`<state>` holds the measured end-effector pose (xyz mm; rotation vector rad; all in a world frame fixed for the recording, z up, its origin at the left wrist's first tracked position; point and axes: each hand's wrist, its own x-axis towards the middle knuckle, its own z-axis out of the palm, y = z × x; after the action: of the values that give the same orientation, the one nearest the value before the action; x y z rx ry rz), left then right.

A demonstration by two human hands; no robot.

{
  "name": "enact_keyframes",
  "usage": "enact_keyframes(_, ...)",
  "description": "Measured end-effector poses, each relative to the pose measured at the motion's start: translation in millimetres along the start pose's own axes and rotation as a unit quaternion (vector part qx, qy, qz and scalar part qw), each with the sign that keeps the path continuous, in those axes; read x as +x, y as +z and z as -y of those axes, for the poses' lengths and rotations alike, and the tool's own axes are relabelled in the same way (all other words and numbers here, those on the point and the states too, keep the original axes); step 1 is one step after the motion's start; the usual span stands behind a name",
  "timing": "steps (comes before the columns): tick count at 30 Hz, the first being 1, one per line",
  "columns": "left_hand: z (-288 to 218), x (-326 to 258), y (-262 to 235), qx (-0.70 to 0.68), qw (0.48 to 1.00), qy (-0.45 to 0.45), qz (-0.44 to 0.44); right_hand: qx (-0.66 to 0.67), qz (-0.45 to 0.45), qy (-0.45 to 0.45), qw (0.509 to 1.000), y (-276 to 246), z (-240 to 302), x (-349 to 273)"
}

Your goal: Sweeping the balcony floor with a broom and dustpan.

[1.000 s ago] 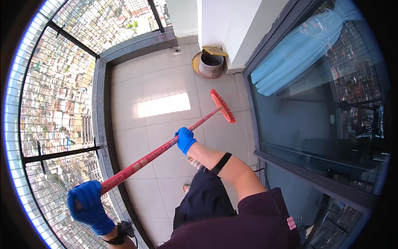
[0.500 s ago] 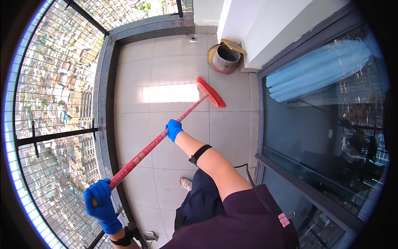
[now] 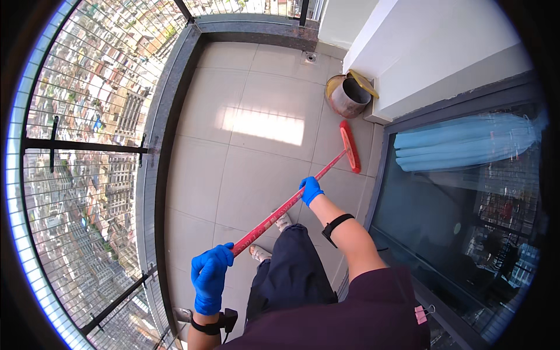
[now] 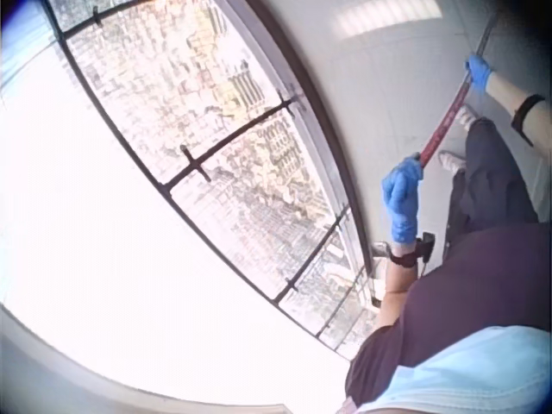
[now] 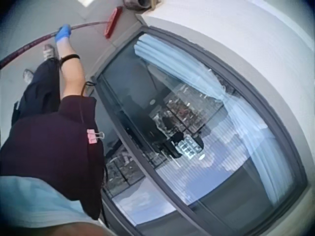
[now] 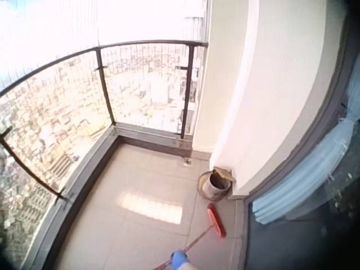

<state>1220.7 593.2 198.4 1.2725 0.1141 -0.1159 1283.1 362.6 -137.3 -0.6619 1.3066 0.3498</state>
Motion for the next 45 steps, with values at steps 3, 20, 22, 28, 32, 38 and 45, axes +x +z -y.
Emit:
enact_keyframes(3, -64.3, -13.7, -51.2, 0.047, 0.996, 0.03, -0.063, 0.001, 0.002, 0.009, 1.0, 72.3, -91.3, -35.4)
enact_keyframes(20, -177.1, -126.2, -123.0, 0.025, 0.964, 0.248, -0.094, -0.043, 0.131, 0.141, 0.98, 139.8, -228.1, -187.1)
enact_keyframes(22, -158.9, -121.0, -136.3, 0.05, 0.979, 0.185, -0.067, -0.045, 0.098, 0.096, 0.99, 124.4, -199.9, -163.3)
enact_keyframes(28, -114.7, -23.3, -51.9, 0.12, 0.985, 0.089, 0.089, 0.011, 0.064, -0.022, 0.998, 40.9, -61.2, -97.3)
enact_keyframes(32, -94.8, 20.8, 13.3, 0.081, 0.979, 0.051, 0.181, 0.23, 0.087, -0.004, 0.969, -12.4, 36.5, -69.8)
enact_keyframes(38, -0.9, 144.5, 43.5, 0.248, 0.955, -0.057, 0.153, 0.367, 0.19, -0.105, 0.904, -131.5, 199.1, -25.4)
enact_keyframes(45, 52.1, 191.0, 149.3, 0.247, 0.921, -0.181, 0.239, 0.415, 0.159, -0.037, 0.895, -135.6, 310.4, -88.6)
